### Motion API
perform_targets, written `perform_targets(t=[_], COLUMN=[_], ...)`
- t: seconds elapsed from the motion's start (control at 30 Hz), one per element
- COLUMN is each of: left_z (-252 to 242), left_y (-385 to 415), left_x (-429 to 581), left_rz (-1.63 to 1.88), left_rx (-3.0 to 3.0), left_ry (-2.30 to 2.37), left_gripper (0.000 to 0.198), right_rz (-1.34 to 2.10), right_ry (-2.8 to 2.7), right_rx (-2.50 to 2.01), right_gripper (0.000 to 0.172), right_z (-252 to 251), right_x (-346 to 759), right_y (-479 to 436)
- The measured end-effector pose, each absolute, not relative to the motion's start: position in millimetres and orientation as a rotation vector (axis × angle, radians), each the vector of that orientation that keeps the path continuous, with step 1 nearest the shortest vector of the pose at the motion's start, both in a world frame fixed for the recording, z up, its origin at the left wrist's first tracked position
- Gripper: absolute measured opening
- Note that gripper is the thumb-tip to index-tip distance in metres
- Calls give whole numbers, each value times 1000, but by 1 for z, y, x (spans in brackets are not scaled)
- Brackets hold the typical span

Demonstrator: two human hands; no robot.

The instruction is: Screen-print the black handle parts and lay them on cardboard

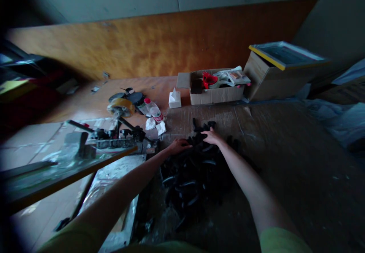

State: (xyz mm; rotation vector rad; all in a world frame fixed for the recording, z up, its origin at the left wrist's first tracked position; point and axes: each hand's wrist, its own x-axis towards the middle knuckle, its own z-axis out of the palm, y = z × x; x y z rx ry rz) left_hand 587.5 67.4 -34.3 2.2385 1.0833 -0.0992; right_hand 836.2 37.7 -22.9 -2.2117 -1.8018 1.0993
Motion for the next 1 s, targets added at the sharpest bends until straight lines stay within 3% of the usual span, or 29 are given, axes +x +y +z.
perform_targets(t=[0.23, 0.33, 0.5, 0.6, 0.73, 0.87, 1.0], left_z=[-19, -7, 8, 13, 18, 23, 25], left_y=[45, 34, 2, -23, -56, -84, -104], left_x=[568, 561, 527, 496, 459, 433, 416], left_rz=[-62, -27, 93, 129, 147, 177, 199], left_rx=[2350, 2360, 2298, 2297, 2269, 2219, 2171], left_ry=[951, 878, 940, 1007, 1089, 1151, 1201], left_gripper=[52, 53, 59, 56, 51, 48, 45], right_rz=[1245, 1136, 589, 493, 569, 687, 634], right_ry=[-2070, -2023, -1295, -948, -1065, -1189, -1542], right_rx=[-1673, -1458, -1942, -2351, -2563, -2641, -2421], right_gripper=[43, 39, 47, 59, 65, 69, 50], right_z=[12, 22, -5, -37, -61, -53, -29], right_x=[787, 800, 900, 934, 911, 872, 834], right_y=[-24, -53, -101, -128, -146, -143, -139])
